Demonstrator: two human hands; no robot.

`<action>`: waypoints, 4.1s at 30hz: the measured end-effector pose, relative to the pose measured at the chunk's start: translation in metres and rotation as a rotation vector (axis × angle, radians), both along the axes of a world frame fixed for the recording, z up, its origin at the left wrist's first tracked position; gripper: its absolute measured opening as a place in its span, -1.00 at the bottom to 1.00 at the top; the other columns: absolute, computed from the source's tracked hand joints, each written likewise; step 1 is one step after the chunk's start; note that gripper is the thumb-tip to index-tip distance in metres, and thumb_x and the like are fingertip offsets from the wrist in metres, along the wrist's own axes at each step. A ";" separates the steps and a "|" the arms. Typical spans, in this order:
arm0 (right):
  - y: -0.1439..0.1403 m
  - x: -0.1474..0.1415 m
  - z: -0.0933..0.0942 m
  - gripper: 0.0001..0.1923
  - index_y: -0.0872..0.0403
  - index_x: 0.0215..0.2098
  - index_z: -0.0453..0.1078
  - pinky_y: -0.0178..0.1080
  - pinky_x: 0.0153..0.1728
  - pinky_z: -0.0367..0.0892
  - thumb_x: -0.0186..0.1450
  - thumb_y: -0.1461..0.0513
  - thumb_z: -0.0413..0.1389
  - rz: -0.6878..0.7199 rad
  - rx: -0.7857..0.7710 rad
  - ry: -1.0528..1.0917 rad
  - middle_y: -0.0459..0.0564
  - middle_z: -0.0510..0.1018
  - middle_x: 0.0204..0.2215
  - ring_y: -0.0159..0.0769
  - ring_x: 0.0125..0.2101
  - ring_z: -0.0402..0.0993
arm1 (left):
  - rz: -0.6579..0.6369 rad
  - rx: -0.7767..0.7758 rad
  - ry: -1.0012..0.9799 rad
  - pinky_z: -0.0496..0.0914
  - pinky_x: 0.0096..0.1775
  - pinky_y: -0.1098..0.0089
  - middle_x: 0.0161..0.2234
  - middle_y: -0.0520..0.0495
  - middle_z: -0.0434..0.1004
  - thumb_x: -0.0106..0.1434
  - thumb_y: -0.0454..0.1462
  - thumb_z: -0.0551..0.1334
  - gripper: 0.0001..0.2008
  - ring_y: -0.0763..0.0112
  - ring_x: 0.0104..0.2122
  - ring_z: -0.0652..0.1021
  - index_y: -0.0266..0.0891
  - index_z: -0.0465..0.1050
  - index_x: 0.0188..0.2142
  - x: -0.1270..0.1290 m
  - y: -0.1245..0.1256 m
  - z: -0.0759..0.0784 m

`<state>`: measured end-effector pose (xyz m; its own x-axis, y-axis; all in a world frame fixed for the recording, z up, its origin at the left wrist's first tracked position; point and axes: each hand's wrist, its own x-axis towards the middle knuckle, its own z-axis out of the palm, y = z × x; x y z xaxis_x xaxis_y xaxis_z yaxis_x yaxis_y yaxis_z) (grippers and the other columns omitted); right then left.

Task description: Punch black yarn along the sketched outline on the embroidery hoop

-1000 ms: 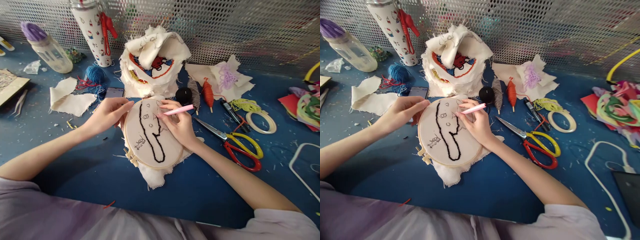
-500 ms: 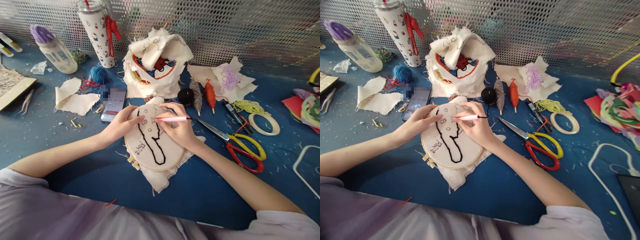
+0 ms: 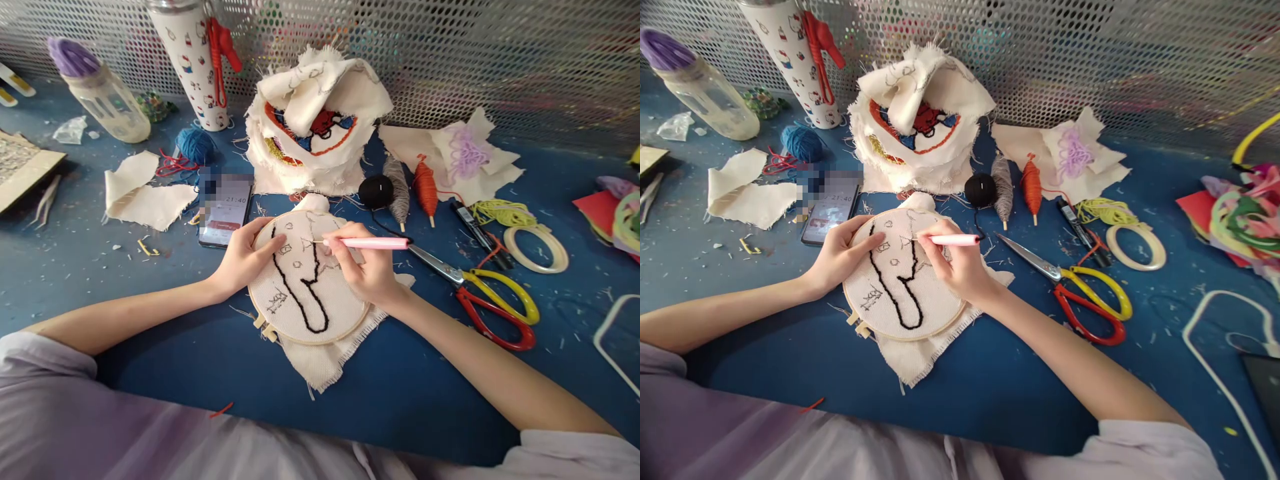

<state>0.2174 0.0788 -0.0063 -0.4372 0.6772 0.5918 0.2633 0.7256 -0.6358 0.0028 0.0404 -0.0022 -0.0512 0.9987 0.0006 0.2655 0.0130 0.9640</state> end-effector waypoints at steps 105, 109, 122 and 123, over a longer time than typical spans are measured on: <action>-0.002 -0.005 0.000 -0.96 0.00 -0.26 0.43 -0.17 -0.23 0.44 0.33 0.23 0.12 -0.105 -0.199 0.127 -0.05 0.52 -0.33 -0.30 -0.27 0.50 | -0.050 0.008 -0.098 0.36 -0.31 0.44 -0.25 -0.09 0.58 0.35 -0.10 0.14 -0.64 0.41 -0.29 0.49 -0.29 0.51 -0.05 -0.004 0.000 -0.003; -0.002 -0.006 0.003 -0.95 0.02 -0.28 0.40 -0.24 -0.31 0.43 0.34 0.22 0.11 -0.107 -0.226 0.200 -0.08 0.49 -0.37 -0.38 -0.36 0.48 | -0.056 0.018 -0.074 0.35 -0.30 0.44 -0.24 -0.08 0.57 0.35 -0.09 0.13 -0.65 0.39 -0.28 0.49 -0.28 0.51 -0.06 -0.005 0.001 -0.004; -0.001 -0.009 0.009 -0.94 0.01 -0.25 0.37 -0.15 -0.25 0.40 0.33 0.31 0.10 -0.092 0.149 -0.076 -0.06 0.53 -0.37 -0.29 -0.32 0.46 | -0.095 0.074 -0.125 0.42 -0.16 0.41 -0.07 -0.13 0.58 0.36 -0.09 0.12 -0.59 0.31 -0.12 0.53 -0.27 0.46 0.07 -0.003 -0.004 0.000; -0.002 -0.010 0.011 -0.94 0.01 -0.26 0.36 -0.15 -0.26 0.40 0.33 0.30 0.09 -0.091 0.157 -0.095 -0.06 0.52 -0.38 -0.29 -0.33 0.46 | -0.093 0.074 -0.137 0.42 -0.16 0.41 -0.06 -0.13 0.58 0.36 -0.09 0.12 -0.59 0.31 -0.12 0.53 -0.27 0.46 0.07 -0.002 -0.005 0.001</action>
